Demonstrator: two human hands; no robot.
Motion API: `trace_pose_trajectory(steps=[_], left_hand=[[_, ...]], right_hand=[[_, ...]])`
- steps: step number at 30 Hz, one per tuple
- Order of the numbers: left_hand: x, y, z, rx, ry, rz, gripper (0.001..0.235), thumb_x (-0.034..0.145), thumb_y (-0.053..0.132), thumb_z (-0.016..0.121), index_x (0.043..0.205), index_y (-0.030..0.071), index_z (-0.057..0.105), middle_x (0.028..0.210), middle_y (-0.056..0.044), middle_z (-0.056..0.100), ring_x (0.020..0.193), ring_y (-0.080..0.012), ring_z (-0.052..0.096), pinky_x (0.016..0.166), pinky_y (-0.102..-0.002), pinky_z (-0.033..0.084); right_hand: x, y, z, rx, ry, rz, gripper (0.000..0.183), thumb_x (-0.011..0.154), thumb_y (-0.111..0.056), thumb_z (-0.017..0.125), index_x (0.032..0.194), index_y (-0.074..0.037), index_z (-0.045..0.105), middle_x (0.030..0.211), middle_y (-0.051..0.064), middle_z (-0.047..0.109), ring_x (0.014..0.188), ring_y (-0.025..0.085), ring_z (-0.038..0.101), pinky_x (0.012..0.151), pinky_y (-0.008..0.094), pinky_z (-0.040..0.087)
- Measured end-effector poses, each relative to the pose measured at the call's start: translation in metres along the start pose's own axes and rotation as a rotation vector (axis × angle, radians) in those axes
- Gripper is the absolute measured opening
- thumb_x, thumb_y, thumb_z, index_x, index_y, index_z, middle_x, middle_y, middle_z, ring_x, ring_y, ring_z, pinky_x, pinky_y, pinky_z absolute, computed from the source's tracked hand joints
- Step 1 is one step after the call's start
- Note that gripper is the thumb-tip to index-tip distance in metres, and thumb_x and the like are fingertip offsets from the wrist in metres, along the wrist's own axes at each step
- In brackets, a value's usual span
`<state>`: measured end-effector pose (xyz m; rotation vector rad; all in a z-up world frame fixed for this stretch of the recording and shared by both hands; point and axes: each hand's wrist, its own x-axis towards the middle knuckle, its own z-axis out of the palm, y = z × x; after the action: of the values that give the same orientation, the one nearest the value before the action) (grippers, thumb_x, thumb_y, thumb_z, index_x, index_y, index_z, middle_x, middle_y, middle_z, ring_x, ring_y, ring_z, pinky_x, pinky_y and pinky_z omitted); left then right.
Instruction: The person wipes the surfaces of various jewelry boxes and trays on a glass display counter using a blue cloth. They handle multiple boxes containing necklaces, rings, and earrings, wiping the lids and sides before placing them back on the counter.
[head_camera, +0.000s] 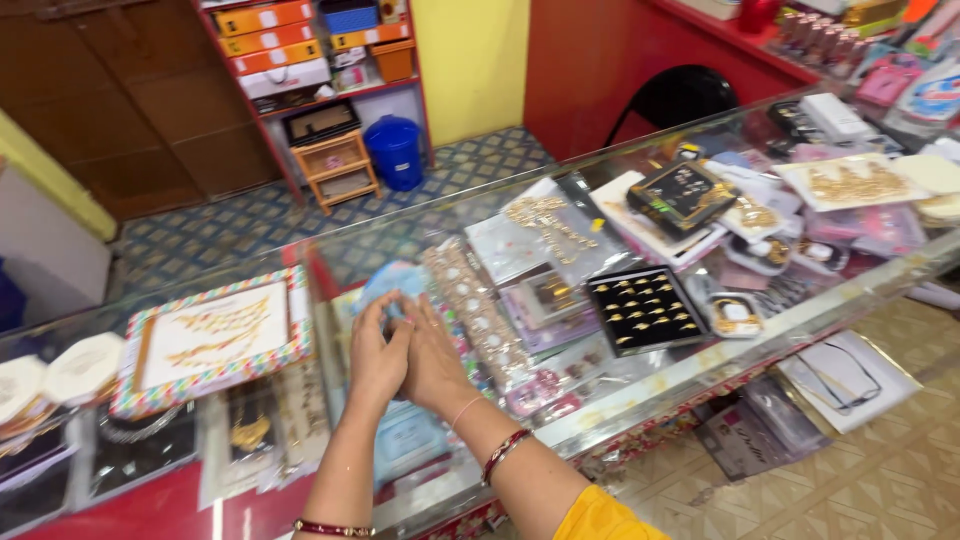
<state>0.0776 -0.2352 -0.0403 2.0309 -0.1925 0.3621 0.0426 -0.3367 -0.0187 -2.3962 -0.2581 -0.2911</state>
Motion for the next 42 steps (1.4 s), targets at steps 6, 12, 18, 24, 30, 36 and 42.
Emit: trace_pose_trajectory(steps=[6,12,18,24,30,36,42], left_hand=[[0.01,0.04,0.056,-0.318,-0.107,-0.172,0.038,0.096,0.015,0.06,0.132,0.005,0.064,0.129,-0.013,0.067,0.116,-0.021,0.066,0.096,-0.033,0.051],[0.024,0.092,0.122,-0.514,-0.138,-0.058,0.034,0.096,0.009,0.06,0.129,0.0,0.065,0.123,-0.01,0.072,0.109,-0.0168,0.068,0.093,-0.029,0.054],[0.029,0.145,0.202,-0.539,-0.206,-0.024,0.036,0.094,0.01,0.063,0.13,0.002,0.064,0.127,-0.011,0.068,0.113,-0.0178,0.063,0.089,-0.031,0.055],[0.061,0.152,0.287,-0.181,-0.112,0.211,0.053,0.093,0.021,0.069,0.14,0.002,0.055,0.138,-0.021,0.058,0.129,-0.0353,0.054,0.109,-0.042,0.041],[0.109,0.152,0.328,0.1,-0.162,0.149,0.058,0.093,0.029,0.066,0.143,0.004,0.052,0.142,-0.02,0.056,0.133,-0.0414,0.049,0.11,-0.049,0.035],[0.115,0.169,0.324,0.31,-0.326,-0.076,0.047,0.098,0.039,0.062,0.139,0.018,0.063,0.126,-0.014,0.071,0.13,-0.0352,0.056,0.114,-0.05,0.035],[0.105,0.164,0.316,0.105,-0.153,-0.02,0.043,0.09,0.033,0.07,0.127,0.012,0.07,0.123,-0.018,0.062,0.116,-0.0346,0.061,0.101,-0.043,0.046]], right_hand=[[-0.005,0.049,-0.041,0.222,0.282,-0.049,0.027,0.078,-0.003,0.065,0.105,0.001,0.065,0.116,0.022,0.062,0.112,0.044,0.059,0.097,0.046,0.049],[-0.003,0.08,-0.127,0.315,0.541,0.053,0.008,0.084,-0.002,0.063,0.089,0.0,0.058,0.095,0.019,0.062,0.094,0.042,0.061,0.08,0.048,0.048],[-0.014,0.135,-0.191,0.355,0.757,0.182,0.012,0.077,-0.001,0.06,0.089,-0.001,0.058,0.09,0.014,0.064,0.085,0.034,0.063,0.074,0.044,0.049],[-0.024,0.207,-0.227,0.303,1.022,0.182,0.031,0.077,0.004,0.061,0.108,-0.002,0.065,0.104,0.014,0.064,0.099,0.029,0.062,0.09,0.038,0.049],[-0.015,0.247,-0.233,0.834,0.948,0.373,0.029,0.084,0.001,0.059,0.111,-0.005,0.066,0.128,0.01,0.051,0.106,0.018,0.063,0.085,0.03,0.057],[-0.013,0.243,-0.241,1.049,0.821,0.499,0.029,0.082,0.0,0.061,0.11,-0.006,0.066,0.109,0.008,0.066,0.092,0.015,0.061,0.078,0.028,0.051],[-0.007,0.244,-0.235,1.117,0.89,0.432,0.025,0.079,0.001,0.057,0.102,-0.004,0.065,0.101,0.006,0.067,0.093,0.015,0.06,0.084,0.026,0.048]])
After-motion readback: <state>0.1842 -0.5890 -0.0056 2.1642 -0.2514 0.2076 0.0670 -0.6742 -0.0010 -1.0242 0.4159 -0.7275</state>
